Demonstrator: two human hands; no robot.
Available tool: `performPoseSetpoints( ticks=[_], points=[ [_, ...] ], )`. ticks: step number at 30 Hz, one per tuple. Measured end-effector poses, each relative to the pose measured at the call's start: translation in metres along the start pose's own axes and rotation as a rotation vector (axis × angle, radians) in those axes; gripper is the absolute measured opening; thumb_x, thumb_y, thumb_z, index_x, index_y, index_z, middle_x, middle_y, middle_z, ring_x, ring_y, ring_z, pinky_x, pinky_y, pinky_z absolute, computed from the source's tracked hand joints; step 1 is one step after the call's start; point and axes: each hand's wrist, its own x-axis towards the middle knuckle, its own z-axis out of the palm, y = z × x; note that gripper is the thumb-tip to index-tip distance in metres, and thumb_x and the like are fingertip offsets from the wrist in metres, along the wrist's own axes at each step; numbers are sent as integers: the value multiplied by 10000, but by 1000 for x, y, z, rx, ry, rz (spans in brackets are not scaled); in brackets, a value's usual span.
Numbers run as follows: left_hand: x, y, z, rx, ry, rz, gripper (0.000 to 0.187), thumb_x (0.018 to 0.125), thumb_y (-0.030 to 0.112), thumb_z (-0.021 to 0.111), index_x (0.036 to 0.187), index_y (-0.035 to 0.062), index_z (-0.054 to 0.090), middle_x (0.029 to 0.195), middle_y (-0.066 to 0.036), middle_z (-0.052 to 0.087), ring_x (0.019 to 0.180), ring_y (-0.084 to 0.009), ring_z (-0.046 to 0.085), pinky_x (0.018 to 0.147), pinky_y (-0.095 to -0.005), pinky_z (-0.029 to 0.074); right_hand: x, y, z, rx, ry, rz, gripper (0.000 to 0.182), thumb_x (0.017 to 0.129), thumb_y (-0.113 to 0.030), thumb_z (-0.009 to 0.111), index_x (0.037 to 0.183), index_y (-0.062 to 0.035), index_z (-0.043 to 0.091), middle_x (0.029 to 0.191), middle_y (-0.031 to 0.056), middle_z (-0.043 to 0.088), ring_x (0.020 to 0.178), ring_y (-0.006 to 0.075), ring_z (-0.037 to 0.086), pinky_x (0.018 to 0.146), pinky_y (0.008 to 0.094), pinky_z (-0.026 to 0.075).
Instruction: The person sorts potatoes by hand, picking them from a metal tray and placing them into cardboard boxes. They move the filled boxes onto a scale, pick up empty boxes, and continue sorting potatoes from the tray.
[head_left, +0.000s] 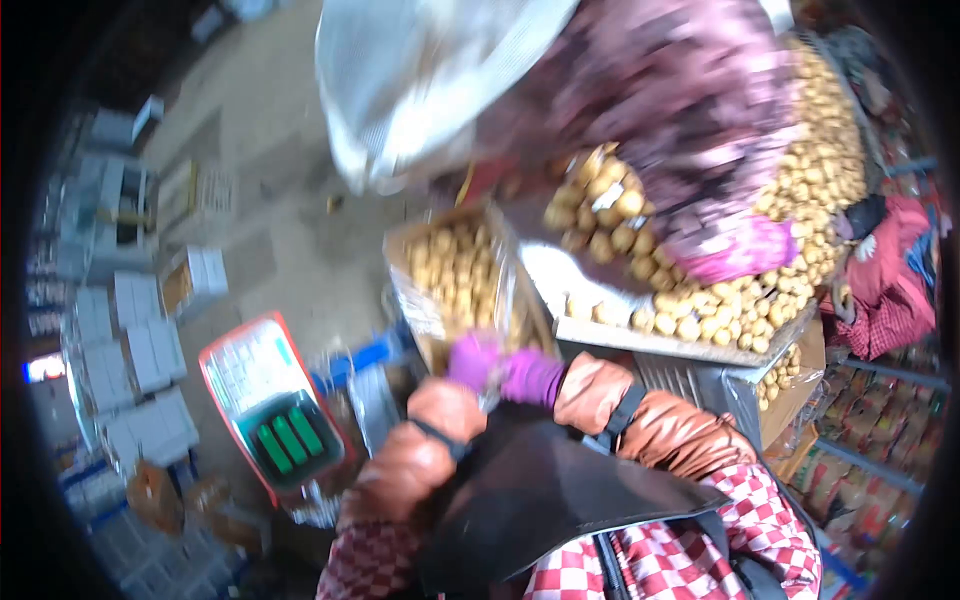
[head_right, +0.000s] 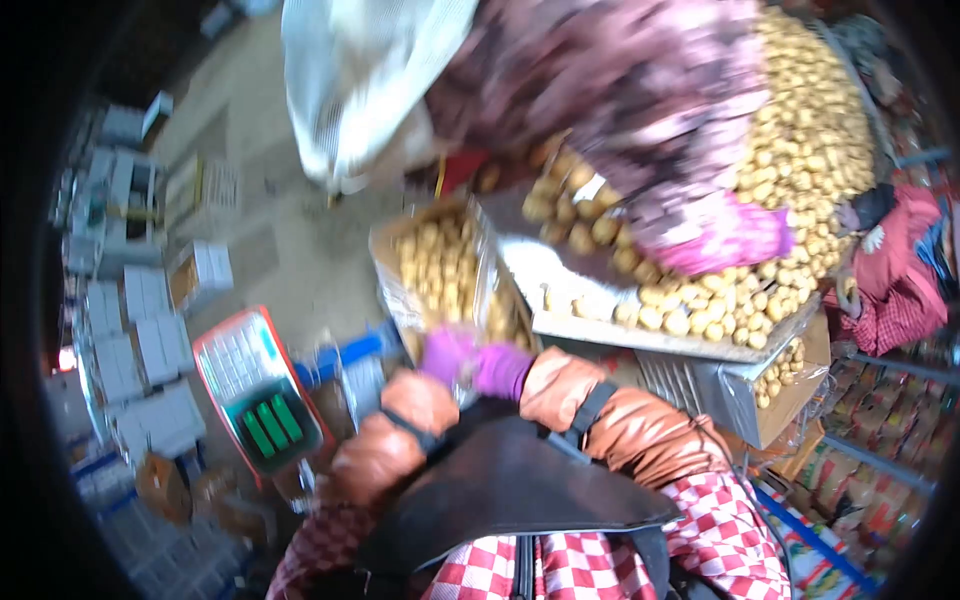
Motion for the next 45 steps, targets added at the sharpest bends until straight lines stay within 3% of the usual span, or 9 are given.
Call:
performPoseSetpoints(
  ticks=[3, 4, 6, 9, 20, 28, 33, 34, 45],
  points=[
    [-12, 20, -37, -482, -266, 266, 197, 919, 216, 656, 1009, 51, 714, 879, -81, 708, 803, -247, 669, 714, -368, 516, -34, 13, -6, 266, -23, -246, 273, 898, -292, 655, 1121, -144, 708, 916, 41, 710, 742, 170, 657, 677, 341, 530],
    [-29, 4, 13, -1054, -379, -2, 184, 917, 151, 668, 1057, 39, 708, 850, -33, 698, 757, -161, 644, 679, -311, 509, -48, 2, -24, 355, 12, -174, 327, 905, -304, 658, 1180, -131, 688, 931, 48, 708, 719, 153, 644, 665, 324, 525],
    [-17, 9, -41, -1290, -688, -383, 199, 915, 91, 656, 1100, 23, 691, 891, -21, 694, 804, -96, 629, 703, -257, 507, -87, -36, -91, 368, -119, 245, 406, 913, -318, 655, 1269, -123, 634, 1028, 60, 701, 767, 147, 635, 701, 296, 521],
    [5, 24, -67, -1529, -329, -287, 239, 916, 78, 640, 1141, 3, 667, 927, -51, 700, 833, -100, 636, 741, -239, 511, -160, -67, -146, 341, 283, 320, 440, 931, -332, 645, 1326, -142, 606, 1117, 96, 688, 933, 128, 635, 840, 280, 509],
    [64, 107, -76, -1164, 62, -171, 256, 931, 201, 625, 1079, 7, 704, 908, -57, 721, 850, -111, 657, 797, -252, 505, -316, -55, -193, 416, 829, 212, 379, 926, -189, 666, 1275, -46, 629, 1208, 94, 666, 1091, 165, 623, 968, 313, 480],
    [120, 237, -74, -1371, -53, -306, 278, 956, 228, 632, 1071, -19, 689, 880, -69, 703, 781, -126, 662, 691, -254, 521, -408, 19, -252, 146, 975, -72, 402, 880, -196, 719, 1240, -34, 642, 1211, 153, 661, 1122, 253, 632, 980, 351, 478],
    [148, 284, -35, -1152, -21, -89, 307, 967, 198, 606, 1179, -17, 657, 1007, -61, 704, 909, -135, 651, 834, -272, 517, -500, -66, -350, -346, 1170, -300, 723, 745, -308, 851, 1322, 12, 558, 1292, 181, 621, 1221, 302, 583, 1061, 396, 420],
    [150, 291, -29, -1142, -19, -94, 305, 966, 197, 606, 1178, -16, 658, 1014, -63, 704, 909, -134, 651, 834, -273, 516, -512, -76, -352, -276, 1268, -426, 855, 725, -491, 825, 1335, 30, 531, 1262, 182, 618, 1130, 272, 608, 986, 362, 465],
    [143, 274, 20, -1038, 46, -68, 326, 954, 220, 620, 1200, 11, 661, 956, -13, 694, 748, -66, 594, 647, -207, 481, -526, -105, -292, -468, 1400, -674, 760, 770, -420, 787, 1335, 21, 536, 1279, 174, 609, 1157, 264, 593, 1000, 360, 458]
  ],
)
